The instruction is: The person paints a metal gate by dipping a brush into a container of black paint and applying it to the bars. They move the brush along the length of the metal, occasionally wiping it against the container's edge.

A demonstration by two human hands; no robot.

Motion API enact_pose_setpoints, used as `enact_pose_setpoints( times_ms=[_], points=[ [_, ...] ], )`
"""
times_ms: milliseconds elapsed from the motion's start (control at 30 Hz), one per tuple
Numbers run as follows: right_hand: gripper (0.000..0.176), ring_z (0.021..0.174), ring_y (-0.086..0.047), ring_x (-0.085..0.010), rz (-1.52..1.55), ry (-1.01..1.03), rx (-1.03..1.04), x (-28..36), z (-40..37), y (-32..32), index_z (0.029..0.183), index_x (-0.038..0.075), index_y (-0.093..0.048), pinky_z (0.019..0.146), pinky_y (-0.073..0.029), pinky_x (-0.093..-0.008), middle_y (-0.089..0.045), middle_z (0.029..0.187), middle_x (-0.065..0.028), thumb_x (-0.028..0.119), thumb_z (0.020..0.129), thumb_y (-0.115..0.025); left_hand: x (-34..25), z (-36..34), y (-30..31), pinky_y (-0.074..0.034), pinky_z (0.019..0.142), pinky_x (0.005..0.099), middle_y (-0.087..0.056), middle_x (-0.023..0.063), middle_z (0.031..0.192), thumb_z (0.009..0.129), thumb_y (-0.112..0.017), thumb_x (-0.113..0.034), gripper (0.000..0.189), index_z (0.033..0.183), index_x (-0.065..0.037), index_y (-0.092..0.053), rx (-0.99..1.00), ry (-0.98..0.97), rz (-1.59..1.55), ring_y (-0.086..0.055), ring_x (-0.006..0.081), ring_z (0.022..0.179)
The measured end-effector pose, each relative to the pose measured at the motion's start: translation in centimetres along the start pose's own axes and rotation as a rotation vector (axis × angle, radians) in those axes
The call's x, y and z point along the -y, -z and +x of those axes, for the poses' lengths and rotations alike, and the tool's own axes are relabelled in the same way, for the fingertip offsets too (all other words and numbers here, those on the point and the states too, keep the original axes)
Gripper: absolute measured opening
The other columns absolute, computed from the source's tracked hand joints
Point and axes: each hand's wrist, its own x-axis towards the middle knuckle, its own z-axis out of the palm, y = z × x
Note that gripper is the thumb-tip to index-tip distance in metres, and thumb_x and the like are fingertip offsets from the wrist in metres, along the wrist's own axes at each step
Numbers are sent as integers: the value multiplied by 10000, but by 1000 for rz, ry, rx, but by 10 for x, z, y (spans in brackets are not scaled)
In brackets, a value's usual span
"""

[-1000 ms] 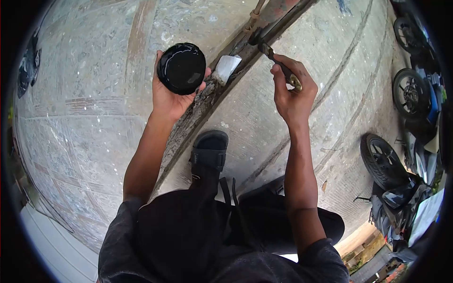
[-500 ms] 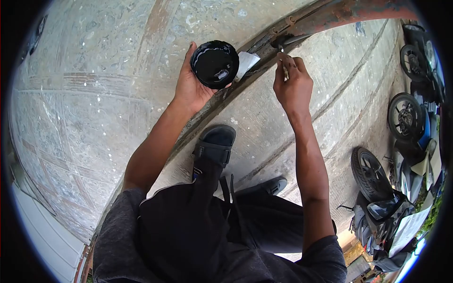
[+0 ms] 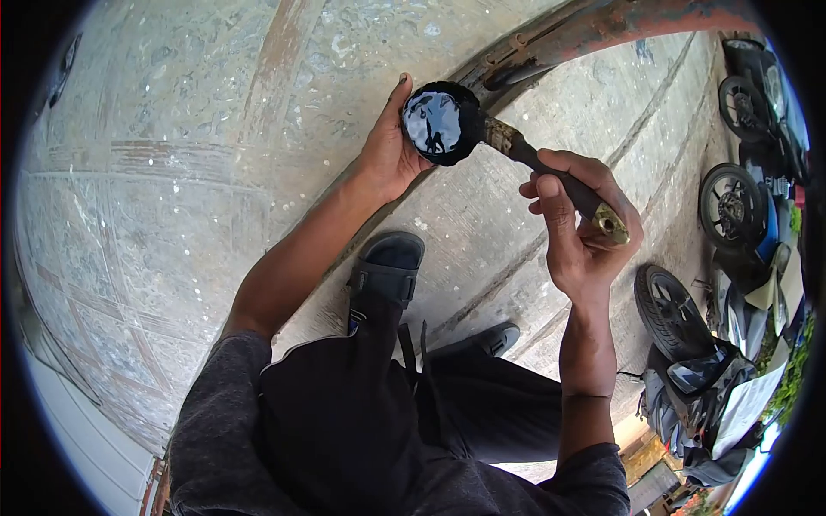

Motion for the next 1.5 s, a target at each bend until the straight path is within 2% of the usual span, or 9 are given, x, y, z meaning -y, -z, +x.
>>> enact_pose_setpoints(
  times_ms=[67,233,433,533,567,767,1133,1400,1500],
  points=[
    [131,700,-663,-143,36,-99,-33,2,2,-9,988,-23,-704,636,-500,-243,-698,868,-118,12,863,-690,2,-3,-10,-640,744,341,-700,109,1084,969,-425,-604,628,1191,-48,-614,6,1,13,-713,188,942],
    [164,716,-678,-155,-38,-178,53,-5,2,-13,1014,2,-704,645,-524,-264,-699,886,-119,2,851,-691,5,-11,-23,-627,781,318,-718,67,1021,987,-389,-598,610,1147,-60,-627,50,-6,51,-720,153,908],
    [248,763,-707,-213,-120,32,18,-8,-4,-5,1060,29,-695,652,-550,-294,-695,915,-123,-45,823,-685,7,-9,-35,-628,779,322,-713,69,1042,987,-360,-613,631,1169,-68,-621,61,15,55,-716,149,923],
    [271,821,-695,-168,-196,155,88,-3,-4,3,1104,21,-702,699,-546,-268,-706,937,-114,-55,843,-691,5,-1,-43,-634,754,318,-705,76,1065,979,-398,-603,608,1197,-76,-608,62,26,14,-712,162,916],
    [373,823,-702,-214,-257,149,133,0,-4,3,1118,62,-708,697,-552,-283,-690,953,-123,-115,791,-685,7,1,-44,-637,743,317,-702,81,1073,975,-418,-596,597,1208,-78,-601,46,39,-12,-711,169,912],
    [516,826,-693,-215,-489,298,81,-24,-11,6,1143,97,-707,656,-557,-308,-667,993,-103,-176,705,-685,4,22,-52,-637,748,330,-696,74,1095,976,-402,-605,603,1210,-86,-603,100,25,15,-703,161,939],
    [417,764,-694,-205,-438,389,-277,-49,-4,3,1145,77,-699,626,-549,-289,-682,953,-116,-105,770,-720,5,46,-43,-642,730,378,-702,84,1073,962,-441,-605,602,1204,-78,-602,86,35,5,-713,196,904],
    [260,746,-695,-231,-431,200,-158,-75,36,6,1074,65,-703,656,-546,-308,-680,906,-108,-45,839,-682,-1,32,-7,-653,677,370,-697,128,1081,960,-443,-605,625,1208,-52,-597,-31,26,-43,-723,216,871],
    [232,725,-685,-201,-421,249,-253,-66,42,13,1062,46,-709,646,-540,-284,-686,890,-109,-43,849,-684,-3,27,3,-652,684,367,-693,130,1092,969,-419,-605,629,1213,-51,-592,-22,26,-47,-720,212,887]
  ],
)
